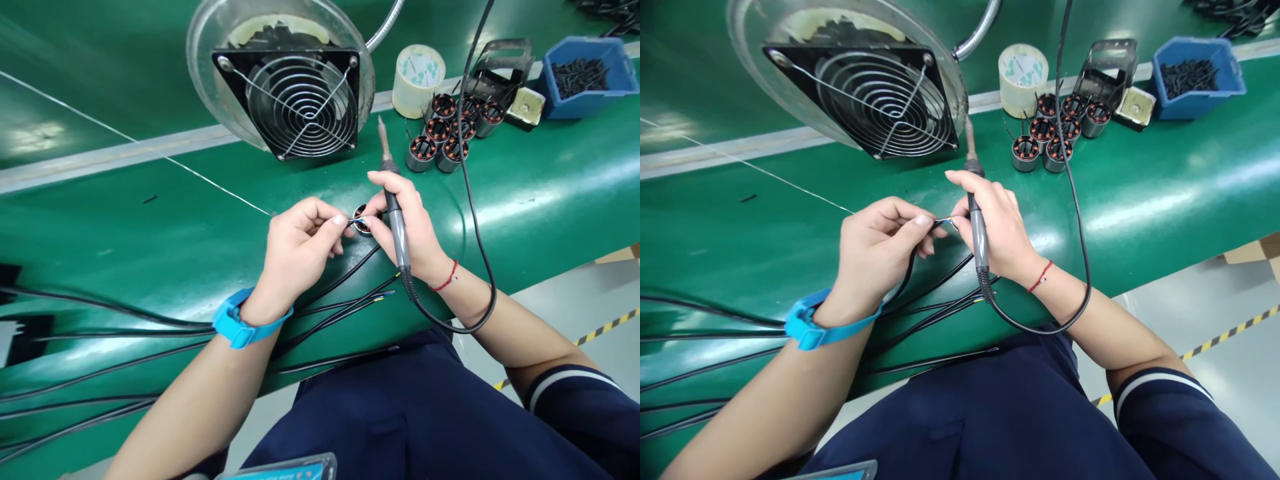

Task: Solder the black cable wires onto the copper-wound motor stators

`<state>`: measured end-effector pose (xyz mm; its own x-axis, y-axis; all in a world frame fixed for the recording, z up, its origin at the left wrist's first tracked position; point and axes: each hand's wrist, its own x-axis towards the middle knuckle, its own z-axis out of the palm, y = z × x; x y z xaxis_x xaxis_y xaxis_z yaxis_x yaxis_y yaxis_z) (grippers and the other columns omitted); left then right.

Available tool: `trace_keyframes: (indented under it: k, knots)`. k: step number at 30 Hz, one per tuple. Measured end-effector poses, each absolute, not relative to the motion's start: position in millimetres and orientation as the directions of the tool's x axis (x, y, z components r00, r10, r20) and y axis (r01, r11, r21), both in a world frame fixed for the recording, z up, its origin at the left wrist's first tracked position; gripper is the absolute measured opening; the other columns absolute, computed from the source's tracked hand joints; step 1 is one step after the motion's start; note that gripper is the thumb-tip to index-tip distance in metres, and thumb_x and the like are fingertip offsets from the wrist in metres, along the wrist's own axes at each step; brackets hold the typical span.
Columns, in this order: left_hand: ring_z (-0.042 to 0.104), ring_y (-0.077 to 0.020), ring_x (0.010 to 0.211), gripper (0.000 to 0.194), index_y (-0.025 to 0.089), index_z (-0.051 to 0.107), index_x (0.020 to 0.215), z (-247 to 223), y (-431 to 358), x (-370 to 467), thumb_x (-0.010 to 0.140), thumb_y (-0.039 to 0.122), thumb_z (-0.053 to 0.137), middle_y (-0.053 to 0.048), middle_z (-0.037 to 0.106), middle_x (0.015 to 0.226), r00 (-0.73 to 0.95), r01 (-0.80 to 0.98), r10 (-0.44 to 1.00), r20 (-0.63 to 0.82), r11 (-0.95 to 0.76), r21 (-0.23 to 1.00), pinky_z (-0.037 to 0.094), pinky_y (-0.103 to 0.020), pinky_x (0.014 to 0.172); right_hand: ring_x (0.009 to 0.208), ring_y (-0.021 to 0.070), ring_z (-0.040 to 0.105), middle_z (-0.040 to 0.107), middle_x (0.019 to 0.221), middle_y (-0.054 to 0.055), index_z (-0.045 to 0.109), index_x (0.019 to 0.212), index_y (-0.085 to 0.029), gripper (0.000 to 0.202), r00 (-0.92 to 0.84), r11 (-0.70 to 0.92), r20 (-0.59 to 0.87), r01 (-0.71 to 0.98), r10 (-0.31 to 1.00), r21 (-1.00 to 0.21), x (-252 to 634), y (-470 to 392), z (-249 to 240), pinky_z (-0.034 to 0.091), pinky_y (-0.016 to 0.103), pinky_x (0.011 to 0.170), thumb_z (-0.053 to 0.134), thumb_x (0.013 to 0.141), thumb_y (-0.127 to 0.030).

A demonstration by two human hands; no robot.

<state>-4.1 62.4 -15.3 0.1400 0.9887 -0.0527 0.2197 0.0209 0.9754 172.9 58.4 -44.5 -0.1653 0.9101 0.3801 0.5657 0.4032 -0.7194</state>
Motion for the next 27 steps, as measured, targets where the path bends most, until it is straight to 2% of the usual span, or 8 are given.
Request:
trace_keyframes:
  k: [4, 8, 12, 15, 19, 24, 27]
  knots:
    - [0.054, -0.0099, 0.048, 0.012, 0.019, 0.064, 0.075, -13.7, 66.1, -2.2, 0.084, 0.027, 0.066, -0.002, 0.071, 0.066, 0.176, 0.266, 0.984, -0.027, -0.021, 0.964, 0.041, -0.022, 0.045, 0.096, 0.0200, 0.069, 0.070, 0.090, -0.001, 0.043, 0.138, -0.024, 0.050, -0.176, 0.416, 0.378, 0.439, 0.909, -0.796, 174.1, 60.5, -46.9, 0.053, 0.041, 0.096, 0.061, 0.091, -0.021]
    - [0.050, -0.0091, 0.048, 0.013, 0.018, 0.065, 0.073, -8.2, 70.6, -2.8, 0.083, 0.026, 0.064, -0.001, 0.068, 0.063, 0.248, 0.312, 0.962, -0.114, 0.032, 0.950, 0.038, -0.022, 0.045, 0.092, 0.0191, 0.070, 0.068, 0.088, -0.002, 0.044, 0.136, -0.023, 0.048, -0.189, 0.432, 0.390, 0.342, 0.901, -0.834, 172.8, 61.0, -47.6, 0.055, 0.039, 0.093, 0.060, 0.090, -0.022]
    - [0.044, -0.0080, 0.049, 0.018, 0.017, 0.063, 0.069, -4.7, 73.8, -5.2, 0.082, 0.029, 0.064, 0.001, 0.059, 0.058, 0.314, 0.296, 0.919, -0.238, 0.143, 0.944, 0.032, -0.021, 0.046, 0.089, 0.0189, 0.069, 0.067, 0.088, -0.002, 0.047, 0.134, -0.024, 0.047, -0.191, 0.407, 0.361, 0.335, 0.913, -0.850, 169.0, 59.1, -44.9, 0.055, 0.039, 0.092, 0.060, 0.089, -0.023]
    - [0.039, -0.0076, 0.050, 0.017, 0.017, 0.060, 0.067, -6.5, 74.0, -6.5, 0.078, 0.028, 0.066, 0.003, 0.052, 0.057, 0.274, 0.247, 0.921, -0.277, 0.211, 0.946, 0.028, -0.022, 0.047, 0.090, 0.0194, 0.068, 0.067, 0.090, -0.002, 0.048, 0.134, -0.024, 0.048, -0.168, 0.415, 0.380, 0.354, 0.910, -0.838, 170.9, 59.7, -44.9, 0.054, 0.041, 0.096, 0.059, 0.087, -0.021]
    - [0.037, -0.0081, 0.051, 0.015, 0.017, 0.061, 0.070, -8.9, 72.8, -9.0, 0.077, 0.028, 0.067, 0.003, 0.049, 0.059, 0.211, 0.246, 0.933, -0.292, 0.238, 0.940, 0.025, -0.022, 0.048, 0.096, 0.0192, 0.067, 0.067, 0.096, -0.001, 0.045, 0.137, -0.026, 0.053, -0.106, 0.427, 0.421, 0.397, 0.901, -0.813, 185.4, 63.9, -48.4, 0.052, 0.042, 0.102, 0.057, 0.086, -0.019]
    - [0.037, -0.0089, 0.051, 0.014, 0.017, 0.063, 0.073, -7.4, 71.9, -14.1, 0.078, 0.030, 0.066, 0.003, 0.050, 0.059, 0.203, 0.240, 0.936, -0.287, 0.236, 0.942, 0.025, -0.024, 0.048, 0.089, 0.0152, 0.067, 0.067, 0.095, -0.002, 0.042, 0.138, -0.025, 0.053, -0.217, 0.419, 0.363, 0.330, 0.906, -0.846, 196.8, 66.8, -52.0, 0.056, 0.034, 0.089, 0.053, 0.086, -0.017]
    - [0.038, -0.0097, 0.051, 0.013, 0.018, 0.063, 0.072, -7.2, 71.3, -14.0, 0.078, 0.029, 0.065, 0.003, 0.051, 0.059, 0.205, 0.237, 0.948, -0.245, 0.195, 0.952, 0.026, -0.025, 0.048, 0.085, 0.0140, 0.067, 0.068, 0.091, -0.003, 0.043, 0.137, -0.024, 0.050, -0.231, 0.415, 0.355, 0.313, 0.906, -0.855, 192.8, 65.9, -52.7, 0.055, 0.032, 0.087, 0.052, 0.088, -0.016]
